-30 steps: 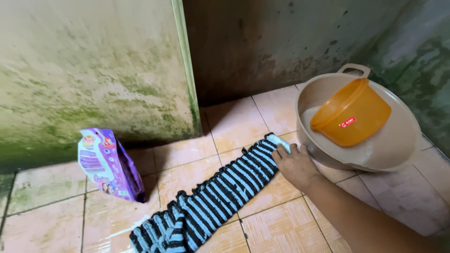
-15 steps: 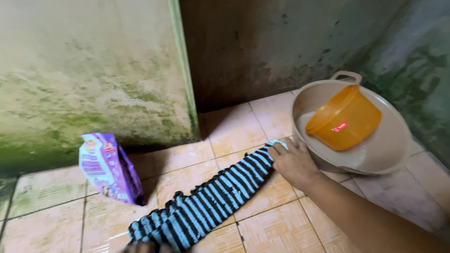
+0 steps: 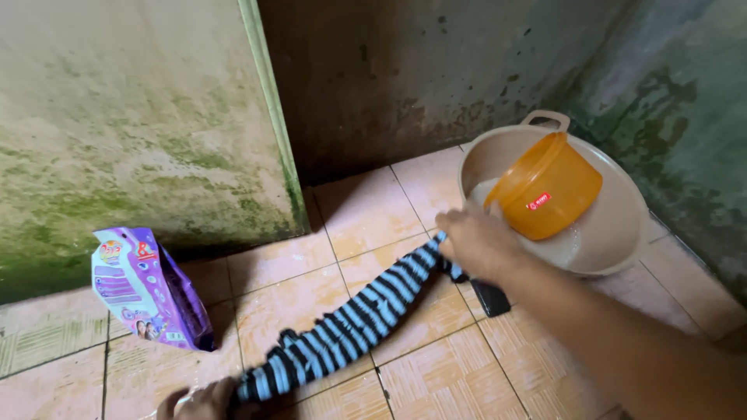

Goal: Hand-washing a striped rug on a tiled floor using water and detergent.

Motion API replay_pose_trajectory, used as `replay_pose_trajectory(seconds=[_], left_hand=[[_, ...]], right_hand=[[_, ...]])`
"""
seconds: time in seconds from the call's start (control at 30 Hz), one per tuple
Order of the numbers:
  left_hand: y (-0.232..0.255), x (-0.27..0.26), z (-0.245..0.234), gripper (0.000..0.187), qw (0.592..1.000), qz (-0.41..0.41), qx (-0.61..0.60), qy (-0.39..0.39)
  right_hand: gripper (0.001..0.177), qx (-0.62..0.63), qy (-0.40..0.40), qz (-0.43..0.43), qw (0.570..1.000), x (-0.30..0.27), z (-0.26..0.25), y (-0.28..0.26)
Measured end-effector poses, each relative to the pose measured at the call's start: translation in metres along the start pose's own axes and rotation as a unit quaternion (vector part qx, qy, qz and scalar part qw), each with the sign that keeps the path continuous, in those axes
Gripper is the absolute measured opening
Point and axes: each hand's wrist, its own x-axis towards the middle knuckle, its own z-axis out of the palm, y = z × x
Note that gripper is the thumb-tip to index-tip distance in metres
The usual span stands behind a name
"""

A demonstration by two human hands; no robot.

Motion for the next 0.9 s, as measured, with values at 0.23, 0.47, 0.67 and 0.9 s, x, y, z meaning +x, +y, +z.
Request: replay_pose_trajectory(seconds=[0.23,0.47,0.67,0.9], left_hand=[[-0.036,0.053,0.037,0.044,0.898,-0.048,-0.34,-0.276],[0.069,0.003,-0.036,0.077,0.996,-0.004,-0.014,0.086],[0.12,-0.02,-0.064,0.084,0.944,0.169,-0.091,0.267],[0.135,-0.032,-0.086,0.081,0.937,0.165,-0.132,0.279]], right_hand=[[0.037,-0.04,-0.043,0.075,0.995,0.029,-0.042,-0.009],[0.03,0.062,0.057,0.044,0.995,0.027,0.028,-0.002],[0.026,-0.002,-0.169,0.154,0.973,-0.008,0.135,0.035],[0.047,0.107,-0.13,0.236,0.957,-0.041,0.142,0.028]])
